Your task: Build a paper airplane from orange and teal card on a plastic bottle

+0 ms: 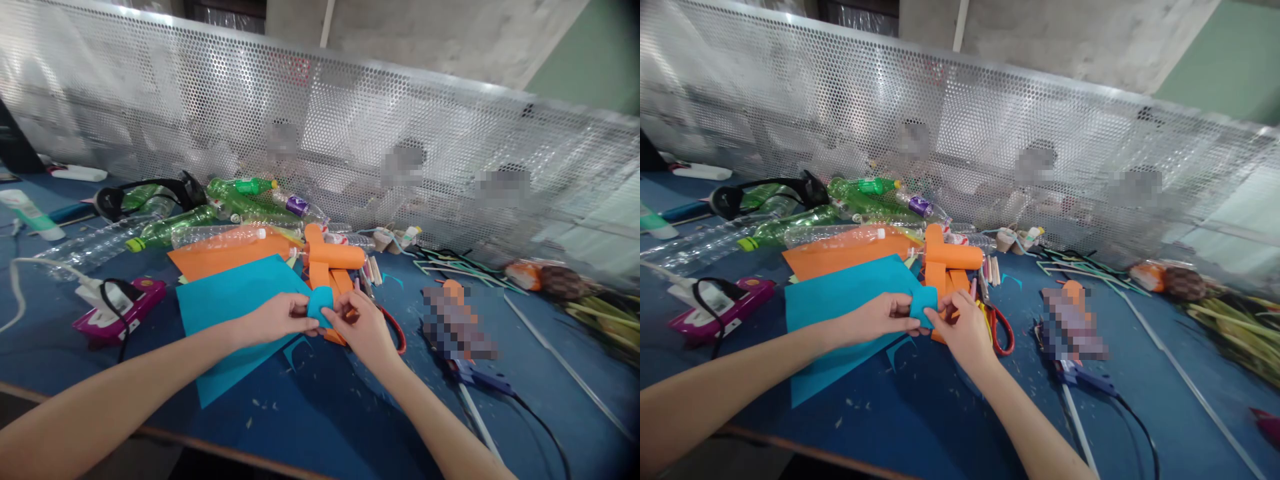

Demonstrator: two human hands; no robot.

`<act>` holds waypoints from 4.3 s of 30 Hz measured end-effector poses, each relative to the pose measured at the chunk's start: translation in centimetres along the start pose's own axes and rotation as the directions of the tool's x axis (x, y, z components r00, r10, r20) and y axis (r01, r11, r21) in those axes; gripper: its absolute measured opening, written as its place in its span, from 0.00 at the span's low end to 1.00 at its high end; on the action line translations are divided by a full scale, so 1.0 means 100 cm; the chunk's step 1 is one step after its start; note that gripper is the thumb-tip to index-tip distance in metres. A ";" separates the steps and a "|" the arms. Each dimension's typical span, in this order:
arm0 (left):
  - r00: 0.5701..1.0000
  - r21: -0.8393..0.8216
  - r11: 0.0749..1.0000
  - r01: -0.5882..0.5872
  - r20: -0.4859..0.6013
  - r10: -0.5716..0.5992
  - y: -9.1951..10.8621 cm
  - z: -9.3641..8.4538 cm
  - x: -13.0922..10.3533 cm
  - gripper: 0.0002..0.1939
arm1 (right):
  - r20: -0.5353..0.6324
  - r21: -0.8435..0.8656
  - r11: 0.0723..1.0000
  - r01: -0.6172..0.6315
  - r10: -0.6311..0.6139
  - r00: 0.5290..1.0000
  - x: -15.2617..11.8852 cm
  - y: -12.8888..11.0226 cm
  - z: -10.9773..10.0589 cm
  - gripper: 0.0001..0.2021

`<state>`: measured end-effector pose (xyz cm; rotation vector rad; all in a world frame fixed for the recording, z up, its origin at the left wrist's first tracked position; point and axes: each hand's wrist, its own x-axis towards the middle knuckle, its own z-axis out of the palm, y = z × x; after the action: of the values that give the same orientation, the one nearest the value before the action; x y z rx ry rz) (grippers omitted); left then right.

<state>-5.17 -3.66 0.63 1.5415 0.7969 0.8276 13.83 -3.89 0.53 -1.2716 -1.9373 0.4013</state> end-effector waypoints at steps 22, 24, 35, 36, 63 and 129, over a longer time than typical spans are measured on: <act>0.980 -0.083 0.982 0.172 0.113 -0.162 -0.004 -0.005 0.003 0.14 | 0.126 0.323 0.925 -0.203 0.170 0.977 0.004 0.006 0.002 0.14; 0.982 -0.089 0.981 0.170 0.100 -0.161 -0.004 -0.004 0.003 0.14 | 0.139 0.363 0.907 -0.214 0.175 0.975 0.004 0.007 0.002 0.15; 0.995 -0.141 0.985 0.096 -0.015 -0.099 0.000 -0.002 0.004 0.17 | 0.266 0.281 0.941 -0.189 0.113 0.957 0.000 0.001 0.005 0.13; 0.996 -0.132 0.988 0.085 -0.006 -0.087 -0.001 -0.002 0.003 0.17 | 0.262 0.293 0.938 -0.187 0.109 0.959 -0.001 0.000 0.005 0.12; 0.998 -0.234 0.970 0.069 0.013 -0.068 0.003 -0.005 0.005 0.10 | 0.233 0.408 0.862 -0.300 0.219 0.948 0.004 0.004 0.003 0.16; 0.988 -0.444 0.889 0.108 -0.053 -0.146 -0.008 -0.007 0.010 0.24 | 0.122 0.350 0.937 -0.001 -0.044 0.991 -0.002 0.001 0.005 0.11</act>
<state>-5.23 -2.35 -0.03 1.0458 0.7043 0.9085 13.60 -3.92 0.09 -1.0112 -1.8778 0.7960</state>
